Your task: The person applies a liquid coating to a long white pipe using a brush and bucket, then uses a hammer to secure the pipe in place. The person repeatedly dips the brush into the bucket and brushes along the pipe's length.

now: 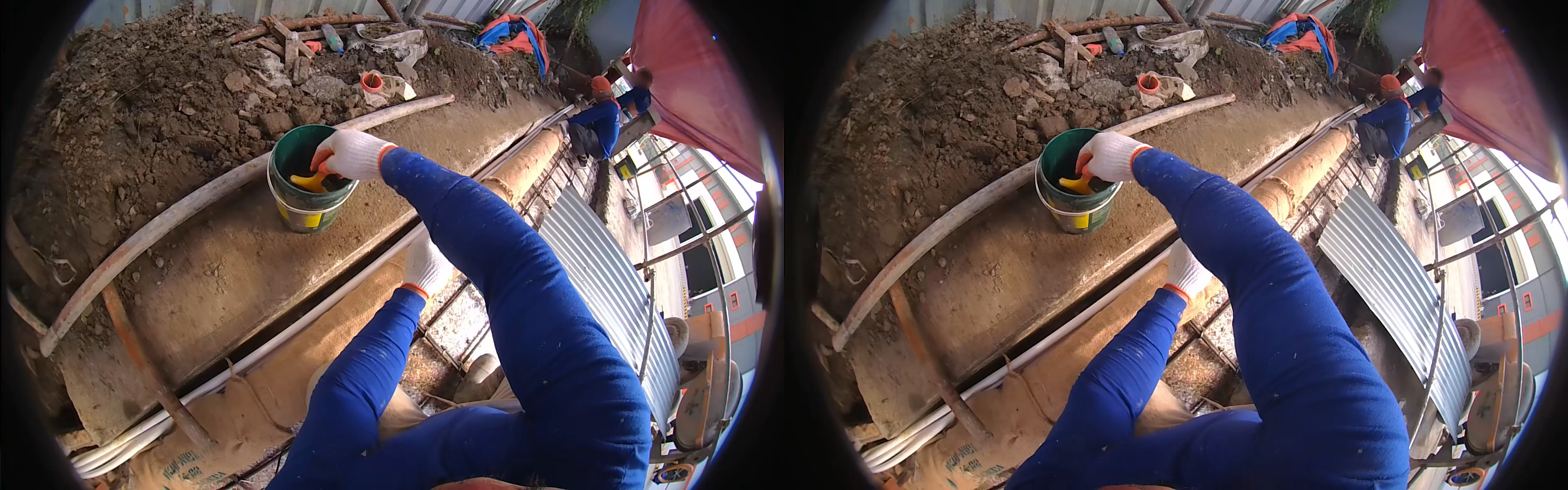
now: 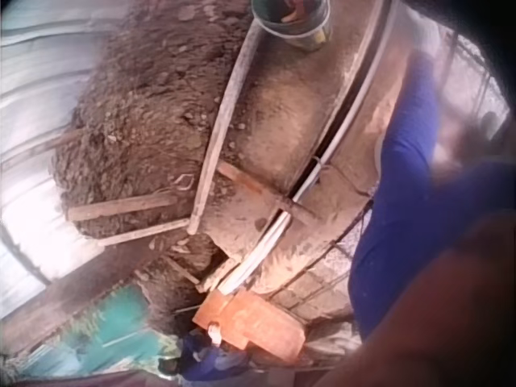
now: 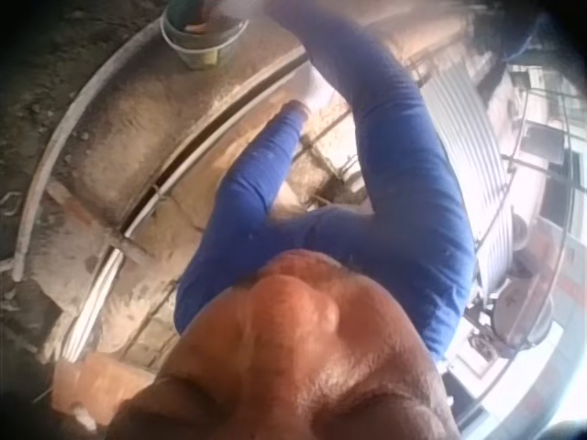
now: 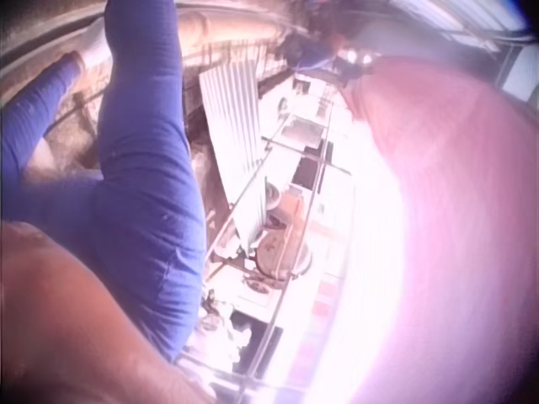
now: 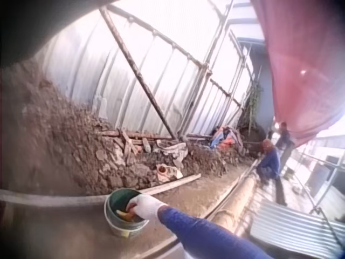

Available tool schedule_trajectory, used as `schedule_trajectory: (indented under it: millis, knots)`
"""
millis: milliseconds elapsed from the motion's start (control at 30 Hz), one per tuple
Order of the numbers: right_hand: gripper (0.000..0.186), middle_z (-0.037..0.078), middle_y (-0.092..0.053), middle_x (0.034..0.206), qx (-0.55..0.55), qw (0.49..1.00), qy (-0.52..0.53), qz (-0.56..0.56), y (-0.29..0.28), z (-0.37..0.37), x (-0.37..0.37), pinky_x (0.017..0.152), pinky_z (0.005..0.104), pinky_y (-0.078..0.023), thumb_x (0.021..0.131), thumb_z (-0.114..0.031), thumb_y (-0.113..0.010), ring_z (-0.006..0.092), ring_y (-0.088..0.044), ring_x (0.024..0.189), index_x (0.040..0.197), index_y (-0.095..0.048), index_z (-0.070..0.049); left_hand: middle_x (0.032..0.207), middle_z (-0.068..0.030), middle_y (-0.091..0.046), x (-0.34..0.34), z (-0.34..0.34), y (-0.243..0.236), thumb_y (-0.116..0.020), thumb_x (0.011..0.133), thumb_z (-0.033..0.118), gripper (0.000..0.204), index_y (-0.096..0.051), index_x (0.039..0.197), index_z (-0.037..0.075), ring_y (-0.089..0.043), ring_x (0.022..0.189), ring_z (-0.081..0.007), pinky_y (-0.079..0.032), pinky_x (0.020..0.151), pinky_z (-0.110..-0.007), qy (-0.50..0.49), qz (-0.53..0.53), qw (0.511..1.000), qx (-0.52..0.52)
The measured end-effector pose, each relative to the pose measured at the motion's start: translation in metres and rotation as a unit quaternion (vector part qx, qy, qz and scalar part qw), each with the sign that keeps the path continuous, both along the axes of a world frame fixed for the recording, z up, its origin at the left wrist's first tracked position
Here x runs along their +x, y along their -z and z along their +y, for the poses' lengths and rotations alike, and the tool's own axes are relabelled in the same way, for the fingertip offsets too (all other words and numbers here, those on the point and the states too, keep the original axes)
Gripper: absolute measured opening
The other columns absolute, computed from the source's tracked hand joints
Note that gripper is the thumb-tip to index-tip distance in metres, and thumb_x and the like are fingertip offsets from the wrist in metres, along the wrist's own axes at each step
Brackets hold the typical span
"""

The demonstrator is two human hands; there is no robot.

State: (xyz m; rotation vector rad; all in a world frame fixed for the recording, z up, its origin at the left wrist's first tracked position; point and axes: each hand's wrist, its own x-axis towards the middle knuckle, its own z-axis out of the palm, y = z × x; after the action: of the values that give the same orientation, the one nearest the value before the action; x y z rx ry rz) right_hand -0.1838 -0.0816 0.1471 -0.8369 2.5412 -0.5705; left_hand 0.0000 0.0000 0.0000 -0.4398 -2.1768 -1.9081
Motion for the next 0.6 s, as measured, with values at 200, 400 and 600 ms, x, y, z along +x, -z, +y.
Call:
schedule_trajectory:
  millis: [200,400,600]
  knots:
    - [0.025,0.006,-0.076,0.083,-0.182,0.958,0.193,-0.109,-0.018,0.049,0.013,0.058,0.0266,-0.053,0.104,-0.019,-0.068,0.0103,-0.065,0.063,0.122,-0.081,-0.006,0.112,-0.0207,-0.074,0.006,0.003,-0.005,-0.070,0.096,0.025,0.027,-0.073,0.112,0.004,-0.072,0.102,-0.0423,-0.057,0.089,-0.051,0.125,-0.076,0.988,-0.048]
    - [0.033,0.004,-0.073,0.079,-0.367,0.860,0.296,-0.196,0.000,0.102,0.026,0.050,0.0253,-0.044,0.112,-0.025,-0.063,0.0089,-0.058,0.053,0.135,-0.072,-0.004,0.111,-0.0223,-0.075,0.011,0.003,0.002,-0.066,0.099,0.030,0.031,-0.075,0.111,0.003,-0.071,0.106,-0.0428,-0.056,0.093,-0.051,0.233,-0.068,0.963,-0.117]
    - [0.034,0.010,-0.075,0.082,-0.533,0.736,0.294,-0.295,0.046,0.109,0.051,0.054,0.0283,-0.052,0.113,-0.025,-0.060,0.0138,-0.065,0.057,0.134,-0.067,0.002,0.112,-0.0262,-0.075,0.004,0.011,0.042,-0.065,0.099,0.030,0.032,-0.074,0.113,0.002,-0.073,0.106,-0.0440,-0.058,0.093,-0.052,0.229,-0.065,0.942,-0.238]
